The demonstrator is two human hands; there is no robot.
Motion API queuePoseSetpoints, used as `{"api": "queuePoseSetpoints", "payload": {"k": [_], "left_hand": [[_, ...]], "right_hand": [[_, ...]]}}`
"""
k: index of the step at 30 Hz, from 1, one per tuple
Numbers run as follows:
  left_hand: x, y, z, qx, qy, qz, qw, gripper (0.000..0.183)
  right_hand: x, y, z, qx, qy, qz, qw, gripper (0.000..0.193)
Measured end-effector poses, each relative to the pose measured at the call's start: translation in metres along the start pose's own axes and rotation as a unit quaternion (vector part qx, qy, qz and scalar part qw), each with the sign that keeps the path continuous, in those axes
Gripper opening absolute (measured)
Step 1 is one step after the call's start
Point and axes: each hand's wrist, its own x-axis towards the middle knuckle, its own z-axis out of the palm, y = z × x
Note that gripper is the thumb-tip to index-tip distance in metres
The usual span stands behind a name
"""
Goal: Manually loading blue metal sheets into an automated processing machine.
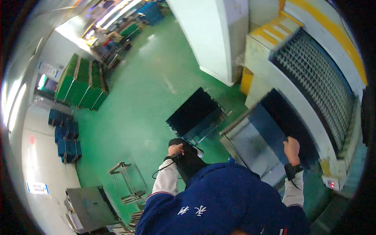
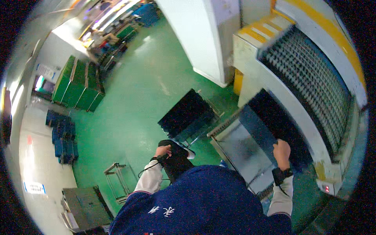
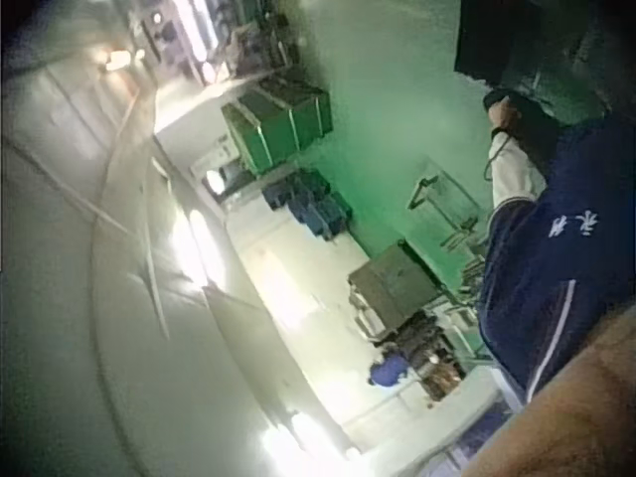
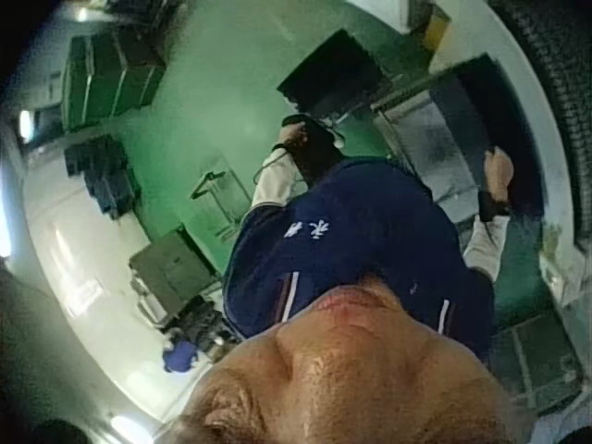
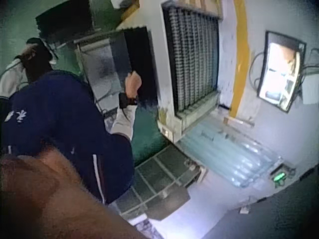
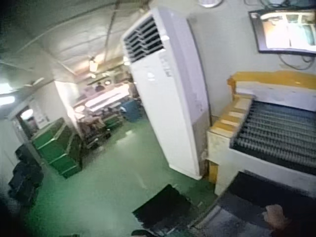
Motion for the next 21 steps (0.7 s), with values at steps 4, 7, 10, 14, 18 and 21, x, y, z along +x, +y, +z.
{"api": "queuePoseSetpoints", "payload": {"k": [4, 7, 10, 14, 18, 21], "left_hand": [[-0.016, 0.008, 0.008, -0.126, 0.008, -0.020, 0.992, 0.026], [0.008, -0.018, 0.003, -0.175, -0.008, -0.006, 0.984, 0.028], [0.010, -0.012, 0.010, -0.133, 0.010, -0.019, 0.991, 0.028], [-0.011, 0.013, 0.013, -0.058, 0.024, 0.004, 0.998, 0.027], [0.032, -0.015, 0.003, 0.029, 0.011, 0.027, 0.999, 0.029], [0.047, -0.018, 0.006, 0.136, -0.005, 0.072, 0.988, 0.036]], "right_hand": [[0.009, -0.002, -0.009, 0.017, -0.006, 0.031, 0.999, 0.031], [0.006, -0.005, -0.005, -0.007, -0.021, 0.006, 1.000, 0.029], [-0.003, -0.022, -0.025, -0.018, -0.051, 0.014, 0.998, 0.032], [-0.006, -0.036, -0.092, -0.038, 0.015, 0.022, 0.999, 0.033], [-0.019, -0.018, -0.154, -0.036, 0.077, 0.048, 0.995, 0.039], [-0.036, -0.003, -0.198, -0.001, 0.094, 0.093, 0.991, 0.038]]}}
